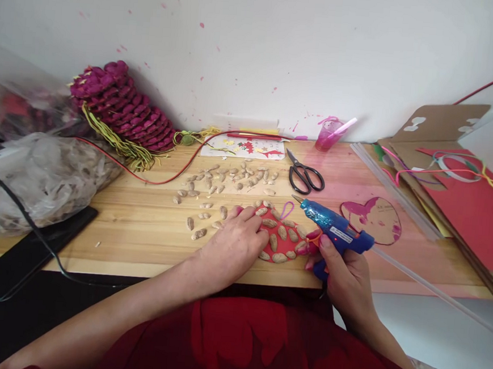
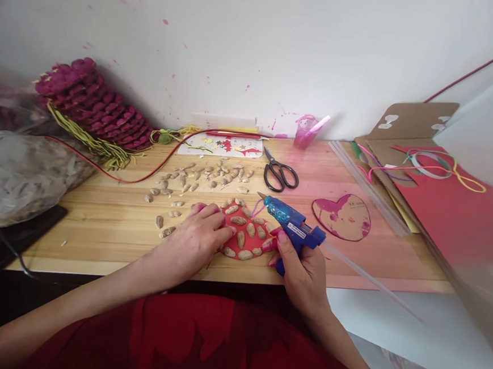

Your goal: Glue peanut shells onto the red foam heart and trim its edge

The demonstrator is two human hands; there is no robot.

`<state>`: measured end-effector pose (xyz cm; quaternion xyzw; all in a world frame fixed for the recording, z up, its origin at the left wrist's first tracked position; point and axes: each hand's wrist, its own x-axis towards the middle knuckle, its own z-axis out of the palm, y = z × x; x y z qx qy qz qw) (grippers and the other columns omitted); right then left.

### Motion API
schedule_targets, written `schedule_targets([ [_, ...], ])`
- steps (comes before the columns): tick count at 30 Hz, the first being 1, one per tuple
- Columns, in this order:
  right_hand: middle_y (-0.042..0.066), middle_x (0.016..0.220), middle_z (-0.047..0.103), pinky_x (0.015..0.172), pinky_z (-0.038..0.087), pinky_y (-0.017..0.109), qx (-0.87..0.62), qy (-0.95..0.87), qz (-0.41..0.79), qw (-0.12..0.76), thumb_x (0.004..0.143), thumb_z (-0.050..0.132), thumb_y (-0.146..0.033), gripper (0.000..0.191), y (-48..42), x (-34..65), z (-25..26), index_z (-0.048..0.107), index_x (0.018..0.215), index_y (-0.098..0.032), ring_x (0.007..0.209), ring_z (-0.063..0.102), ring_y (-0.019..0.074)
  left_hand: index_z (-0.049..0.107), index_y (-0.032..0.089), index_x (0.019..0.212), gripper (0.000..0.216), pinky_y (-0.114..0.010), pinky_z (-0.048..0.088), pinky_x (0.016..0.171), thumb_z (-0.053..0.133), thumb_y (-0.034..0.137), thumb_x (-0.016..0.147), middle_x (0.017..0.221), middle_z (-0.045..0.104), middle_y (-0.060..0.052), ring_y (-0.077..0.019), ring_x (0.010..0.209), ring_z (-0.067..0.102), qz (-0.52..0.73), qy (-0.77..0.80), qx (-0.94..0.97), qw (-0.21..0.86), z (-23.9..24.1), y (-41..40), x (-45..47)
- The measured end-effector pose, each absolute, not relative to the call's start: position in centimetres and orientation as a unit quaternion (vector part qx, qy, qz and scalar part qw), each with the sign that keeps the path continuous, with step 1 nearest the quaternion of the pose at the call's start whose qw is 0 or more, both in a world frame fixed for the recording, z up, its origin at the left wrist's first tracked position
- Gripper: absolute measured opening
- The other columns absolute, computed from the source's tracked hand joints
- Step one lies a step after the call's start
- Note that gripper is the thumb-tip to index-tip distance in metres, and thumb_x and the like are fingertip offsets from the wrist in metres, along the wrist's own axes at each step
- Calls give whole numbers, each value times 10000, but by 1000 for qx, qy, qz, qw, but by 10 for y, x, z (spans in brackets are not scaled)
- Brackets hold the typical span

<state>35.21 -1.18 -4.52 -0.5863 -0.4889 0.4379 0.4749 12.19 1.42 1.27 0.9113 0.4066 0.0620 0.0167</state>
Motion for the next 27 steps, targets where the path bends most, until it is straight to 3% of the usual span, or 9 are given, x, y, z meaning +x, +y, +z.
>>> schedule_targets([
  [7, 29, 655, 697, 524, 477, 272, -580, -484, 442, 484, 916, 654, -573, 392, -11, 350, -40, 720, 893, -187, 553, 623, 161, 709, 156, 945, 92, -445, 430, 878, 617, 156, 946, 949, 684, -105, -275, 933, 582, 84, 396, 914, -4, 8, 13, 120],
  [15, 45, 714, 740, 528, 510, 256, -596, -467, 441, 482, 889, 688, -577, 389, -12, 351, -39, 714, 838, -192, 563, 652, 156, 698, 163, 884, 139, -435, 428, 878, 582, 153, 961, 936, 681, -104, -291, 1009, 588, 62, 400, 914, -2, 11, 15, 123],
  [21, 27, 678, 717, 544, 532, 253, -604, -462, 444, 474, 879, 684, -601, 409, -13, 354, -40, 738, 961, -204, 580, 649, 160, 697, 161, 892, 141, -432, 428, 911, 577, 158, 966, 911, 666, -100, -280, 1010, 581, 71, 396, 916, -16, 8, 14, 122],
  [27, 40, 724, 741, 540, 535, 264, -608, -458, 440, 477, 876, 695, -586, 389, -12, 353, -39, 730, 932, -203, 574, 653, 164, 701, 163, 904, 148, -444, 432, 938, 570, 159, 973, 933, 677, -102, -288, 1038, 589, 74, 393, 917, -16, 8, 14, 122],
])
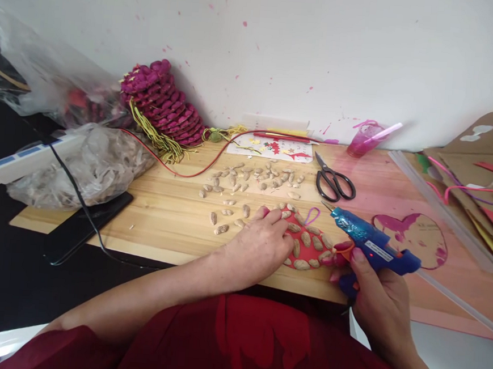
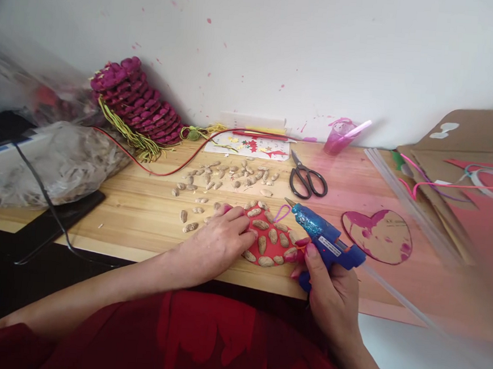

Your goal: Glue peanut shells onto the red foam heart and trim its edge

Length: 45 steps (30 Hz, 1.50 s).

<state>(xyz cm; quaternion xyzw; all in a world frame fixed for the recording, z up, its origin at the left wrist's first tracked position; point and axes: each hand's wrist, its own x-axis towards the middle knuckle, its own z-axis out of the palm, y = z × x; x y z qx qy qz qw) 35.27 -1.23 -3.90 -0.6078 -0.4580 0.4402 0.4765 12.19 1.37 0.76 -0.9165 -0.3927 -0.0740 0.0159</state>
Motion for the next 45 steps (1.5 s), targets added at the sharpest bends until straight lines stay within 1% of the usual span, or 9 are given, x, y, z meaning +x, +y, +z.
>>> schedule_targets([
  [6, 41, 689, 717, 503, 502, 272, -588, -470, 439, 491, 878, 690, -590, 406, -11, 347, -36, 721, 906, -186, 535, 637, 166, 705, 154, 939, 135, -452, 437, 923, 573, 143, 965, 970, 682, -121, -292, 1008, 595, -72, -387, -919, 7, 9, 14, 120],
  [11, 26, 660, 685, 511, 480, 263, -577, -472, 449, 494, 900, 671, -571, 395, -11, 345, -35, 681, 802, -188, 530, 610, 149, 707, 143, 938, 136, -448, 442, 873, 573, 137, 959, 933, 682, -124, -288, 942, 589, -69, -384, -920, 18, 8, 14, 120],
  [16, 14, 638, 679, 524, 476, 272, -575, -478, 448, 490, 918, 650, -567, 385, -11, 346, -35, 704, 897, -186, 531, 611, 157, 705, 146, 893, 128, -445, 446, 845, 590, 103, 932, 894, 672, -116, -290, 923, 581, -63, -385, -920, 31, 5, 15, 120],
  [19, 9, 617, 661, 543, 475, 272, -572, -487, 447, 485, 931, 636, -565, 387, -12, 347, -37, 693, 842, -193, 552, 612, 159, 713, 151, 891, 134, -452, 448, 857, 594, 106, 933, 885, 671, -109, -292, 932, 576, -74, -389, -917, 37, 4, 16, 120],
  [25, 16, 631, 662, 529, 471, 272, -571, -480, 443, 497, 907, 654, -575, 399, -11, 346, -35, 684, 793, -194, 545, 606, 159, 723, 180, 964, 155, -446, 458, 853, 588, 108, 939, 915, 687, -94, -288, 955, 574, -83, -401, -912, -3, 3, 17, 115],
  [29, 27, 621, 681, 520, 485, 278, -563, -481, 449, 499, 902, 644, -589, 416, -11, 345, -34, 678, 761, -199, 536, 624, 169, 716, 191, 1066, 241, -410, 477, 856, 515, 96, 972, 931, 708, -74, -250, 936, 591, -143, -440, -886, -29, 3, 21, 103],
  [35, 22, 632, 685, 504, 485, 274, -550, -479, 455, 511, 898, 658, -573, 396, -10, 346, -35, 688, 773, -198, 514, 610, 158, 729, 179, 856, 199, -368, 493, 825, 563, 157, 964, 828, 720, -57, -206, 798, 591, -194, -467, -862, -41, 2, 32, 94],
  [40, 11, 571, 647, 499, 465, 263, -542, -493, 456, 506, 920, 639, -559, 408, -10, 346, -33, 680, 737, -196, 510, 596, 151, 746, 193, 874, 166, -382, 492, 844, 598, 161, 941, 838, 718, -46, -210, 823, 603, -164, -466, -865, -89, 0, 37, 104],
  [45, 38, 659, 713, 513, 485, 278, -545, -493, 459, 499, 917, 629, -576, 417, -10, 347, -32, 666, 749, -196, 518, 621, 158, 758, 203, 847, 185, -384, 492, 841, 596, 136, 909, 803, 690, -36, -204, 814, 602, -170, -478, -855, -108, -5, 42, 107],
])
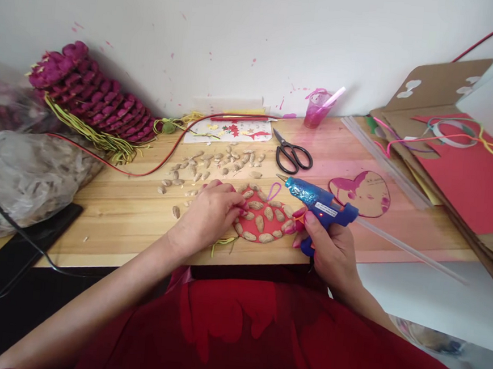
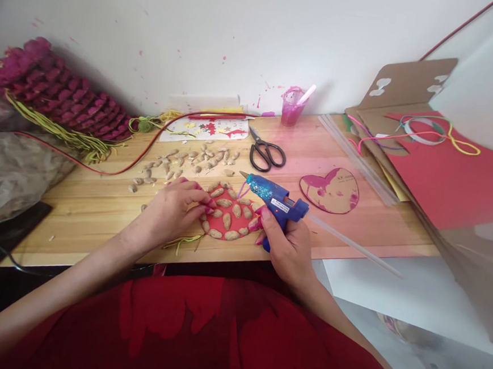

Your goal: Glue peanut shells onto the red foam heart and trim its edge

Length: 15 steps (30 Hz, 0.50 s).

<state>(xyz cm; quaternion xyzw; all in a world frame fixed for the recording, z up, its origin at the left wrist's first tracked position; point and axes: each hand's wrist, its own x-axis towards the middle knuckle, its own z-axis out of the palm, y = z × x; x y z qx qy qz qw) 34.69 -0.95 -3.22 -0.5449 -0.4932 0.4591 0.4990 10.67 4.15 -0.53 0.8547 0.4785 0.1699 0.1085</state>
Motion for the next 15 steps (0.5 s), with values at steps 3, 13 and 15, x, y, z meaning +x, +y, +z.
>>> schedule_targets([
  [3, 38, 678, 722, 510, 494, 283, -545, -489, 464, 498, 911, 629, -586, 407, -10, 347, -32, 670, 800, -197, 510, 623, 160, 761, 204, 824, 216, -382, 494, 842, 578, 117, 899, 772, 677, -34, -201, 803, 605, 177, 475, 854, 119, -8, 43, 106],
  [13, 34, 647, 716, 500, 477, 268, -548, -493, 460, 495, 911, 632, -581, 415, -9, 346, -30, 671, 753, -199, 509, 608, 151, 769, 216, 805, 237, -377, 472, 813, 567, 125, 888, 784, 682, -31, -204, 805, 574, 163, 492, 846, 122, -7, 43, 107],
  [15, 27, 641, 708, 499, 468, 266, -548, -494, 458, 495, 915, 635, -568, 404, -10, 347, -30, 671, 751, -201, 506, 596, 146, 774, 214, 808, 235, -382, 469, 814, 575, 130, 900, 793, 685, -37, -204, 803, 570, 161, 494, 846, 121, -6, 42, 107],
])
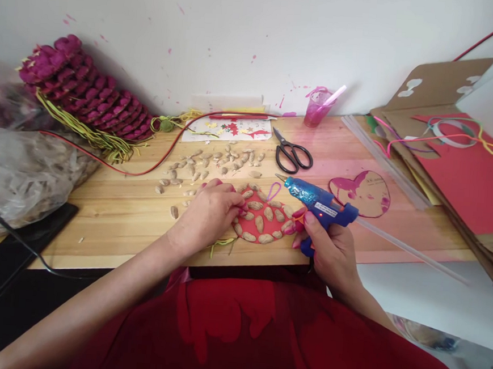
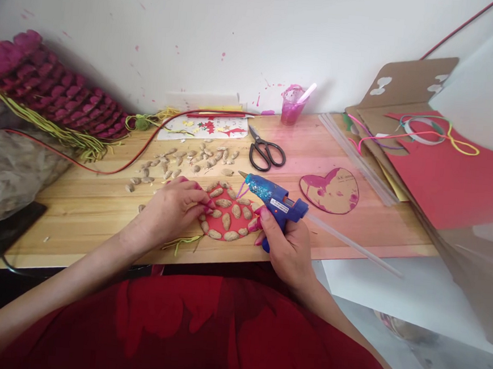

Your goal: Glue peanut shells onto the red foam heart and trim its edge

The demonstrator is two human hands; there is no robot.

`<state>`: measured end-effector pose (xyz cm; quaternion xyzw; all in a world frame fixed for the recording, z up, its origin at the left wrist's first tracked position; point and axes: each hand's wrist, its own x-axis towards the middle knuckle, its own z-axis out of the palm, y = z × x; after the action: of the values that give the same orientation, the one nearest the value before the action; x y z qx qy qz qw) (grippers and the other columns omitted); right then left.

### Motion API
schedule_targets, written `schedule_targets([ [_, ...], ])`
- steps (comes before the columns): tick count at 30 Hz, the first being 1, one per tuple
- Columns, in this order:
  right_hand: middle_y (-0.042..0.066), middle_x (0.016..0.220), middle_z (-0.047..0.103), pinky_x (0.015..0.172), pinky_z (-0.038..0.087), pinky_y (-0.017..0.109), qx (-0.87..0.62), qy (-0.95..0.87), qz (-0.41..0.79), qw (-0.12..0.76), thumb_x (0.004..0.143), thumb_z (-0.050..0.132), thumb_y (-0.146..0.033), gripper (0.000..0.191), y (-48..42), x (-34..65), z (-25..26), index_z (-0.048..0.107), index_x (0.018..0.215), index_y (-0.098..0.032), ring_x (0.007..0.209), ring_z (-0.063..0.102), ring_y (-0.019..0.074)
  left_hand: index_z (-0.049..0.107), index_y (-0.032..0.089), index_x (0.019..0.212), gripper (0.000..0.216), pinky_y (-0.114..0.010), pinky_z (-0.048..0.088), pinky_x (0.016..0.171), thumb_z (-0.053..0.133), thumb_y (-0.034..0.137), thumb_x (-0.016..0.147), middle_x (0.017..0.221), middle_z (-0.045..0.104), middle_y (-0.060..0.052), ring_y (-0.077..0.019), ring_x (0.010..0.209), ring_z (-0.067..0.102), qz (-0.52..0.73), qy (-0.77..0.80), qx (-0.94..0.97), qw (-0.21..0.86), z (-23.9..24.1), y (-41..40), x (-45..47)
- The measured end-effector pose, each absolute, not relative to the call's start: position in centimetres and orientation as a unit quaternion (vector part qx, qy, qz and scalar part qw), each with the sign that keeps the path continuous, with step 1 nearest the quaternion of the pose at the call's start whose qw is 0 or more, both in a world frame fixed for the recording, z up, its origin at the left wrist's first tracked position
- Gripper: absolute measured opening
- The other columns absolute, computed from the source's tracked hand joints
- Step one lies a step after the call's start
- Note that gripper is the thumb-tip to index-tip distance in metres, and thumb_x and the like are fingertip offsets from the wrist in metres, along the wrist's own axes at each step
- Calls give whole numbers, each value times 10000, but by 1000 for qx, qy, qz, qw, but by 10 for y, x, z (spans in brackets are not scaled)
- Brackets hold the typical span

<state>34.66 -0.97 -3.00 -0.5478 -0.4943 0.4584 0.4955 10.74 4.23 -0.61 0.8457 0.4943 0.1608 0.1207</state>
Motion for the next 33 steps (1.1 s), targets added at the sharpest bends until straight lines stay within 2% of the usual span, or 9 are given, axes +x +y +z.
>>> schedule_targets([
  [9, 24, 605, 647, 547, 455, 276, -556, -505, 447, 487, 936, 613, -557, 457, -10, 348, -34, 635, 649, -201, 565, 596, 157, 764, 192, 850, 241, -378, 466, 811, 554, 127, 950, 809, 709, -52, -204, 805, 567, 163, 474, 861, 89, -4, 36, 108],
  [13, 23, 574, 649, 535, 444, 277, -552, -505, 448, 490, 929, 619, -565, 441, -10, 348, -33, 662, 694, -195, 540, 581, 157, 756, 190, 863, 272, -379, 453, 818, 519, 144, 988, 806, 698, -58, -207, 802, 554, 174, 474, 861, 61, -4, 28, 112],
  [20, 18, 573, 649, 508, 408, 266, -543, -502, 451, 500, 930, 635, -545, 427, -11, 348, -34, 661, 689, -193, 526, 562, 142, 780, 212, 916, 210, -380, 435, 810, 582, 197, 984, 768, 654, -53, -222, 800, 517, 154, 479, 863, 56, -10, 23, 118],
  [25, 20, 577, 641, 536, 413, 273, -535, -512, 449, 500, 950, 618, -529, 468, -10, 349, -35, 638, 620, -199, 550, 562, 140, 786, 236, 878, 249, -369, 422, 768, 569, 173, 981, 747, 640, -51, -230, 804, 506, 169, 475, 862, 47, -12, 25, 118],
  [33, 17, 604, 658, 530, 428, 276, -534, -506, 458, 499, 948, 623, -548, 434, -11, 351, -38, 698, 703, -197, 554, 593, 148, 778, 243, 817, 255, -369, 409, 774, 595, 140, 962, 750, 635, -40, -219, 810, 512, 157, 477, 863, 65, -8, 26, 120],
])
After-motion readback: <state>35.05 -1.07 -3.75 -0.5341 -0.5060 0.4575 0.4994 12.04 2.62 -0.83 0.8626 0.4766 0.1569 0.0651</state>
